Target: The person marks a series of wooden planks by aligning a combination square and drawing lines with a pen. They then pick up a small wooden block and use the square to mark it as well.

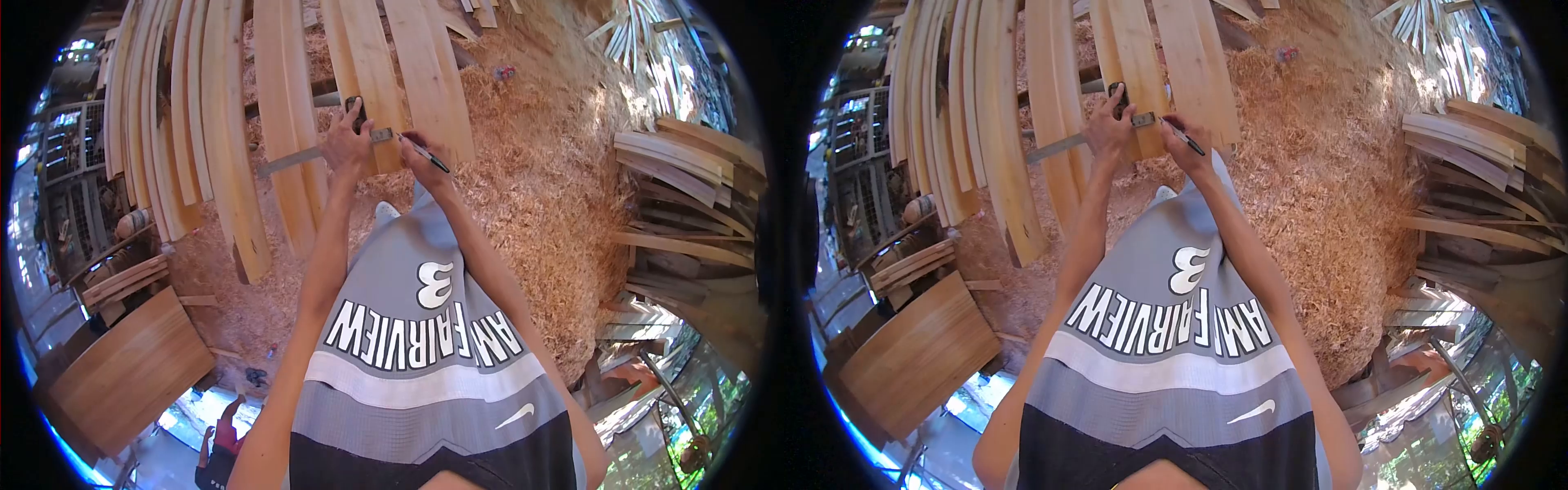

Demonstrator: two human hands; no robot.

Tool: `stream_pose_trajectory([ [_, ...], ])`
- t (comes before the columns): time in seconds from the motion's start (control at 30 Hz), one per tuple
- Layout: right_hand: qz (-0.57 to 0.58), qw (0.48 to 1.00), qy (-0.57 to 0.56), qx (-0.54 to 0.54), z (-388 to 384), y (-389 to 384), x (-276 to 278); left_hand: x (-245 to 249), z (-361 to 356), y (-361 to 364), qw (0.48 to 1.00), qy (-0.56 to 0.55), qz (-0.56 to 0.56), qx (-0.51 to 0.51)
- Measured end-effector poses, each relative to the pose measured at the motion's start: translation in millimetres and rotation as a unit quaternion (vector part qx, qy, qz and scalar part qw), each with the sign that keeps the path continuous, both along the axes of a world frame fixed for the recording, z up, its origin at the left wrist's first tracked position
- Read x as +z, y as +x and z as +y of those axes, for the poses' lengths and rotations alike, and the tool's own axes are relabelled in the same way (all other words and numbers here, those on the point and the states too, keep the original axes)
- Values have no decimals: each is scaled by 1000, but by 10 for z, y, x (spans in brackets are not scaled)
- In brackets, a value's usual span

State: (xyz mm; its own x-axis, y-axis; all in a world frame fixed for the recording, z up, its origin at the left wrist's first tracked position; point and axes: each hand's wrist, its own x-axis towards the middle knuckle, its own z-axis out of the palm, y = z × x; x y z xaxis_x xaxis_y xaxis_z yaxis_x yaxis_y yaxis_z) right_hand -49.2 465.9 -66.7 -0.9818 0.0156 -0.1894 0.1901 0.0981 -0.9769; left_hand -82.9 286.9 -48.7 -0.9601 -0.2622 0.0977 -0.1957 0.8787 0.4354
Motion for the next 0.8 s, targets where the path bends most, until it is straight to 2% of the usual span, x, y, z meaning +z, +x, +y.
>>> stream_pose_trajectory([
  [0.03, -2, 1000, -2, -1, -1, 18, -12, 21, 1, 11, 1000, -2, -2, -1],
  [0.1, 20, 999, 25, -3, 0, 34, 16, 71, -3, 21, 997, 26, -78, 7],
  [0.33, 13, 994, 101, 28, 78, 254, 201, 124, 18, 281, 991, 19, -132, -1],
  [0.43, 26, 996, 86, 27, 65, 246, 118, 85, 53, 360, 994, 1, -107, -3],
  [0.5, 31, 996, 85, 25, 48, 238, 74, 62, 72, 372, 999, -20, -48, 5],
  [0.73, 30, 994, 104, 26, 39, 218, 129, 56, 99, 331, 996, -20, -81, 21],
  [0.8, 40, 990, 131, 32, 32, 213, 145, 43, 87, 325, 998, -39, -46, 11],
])
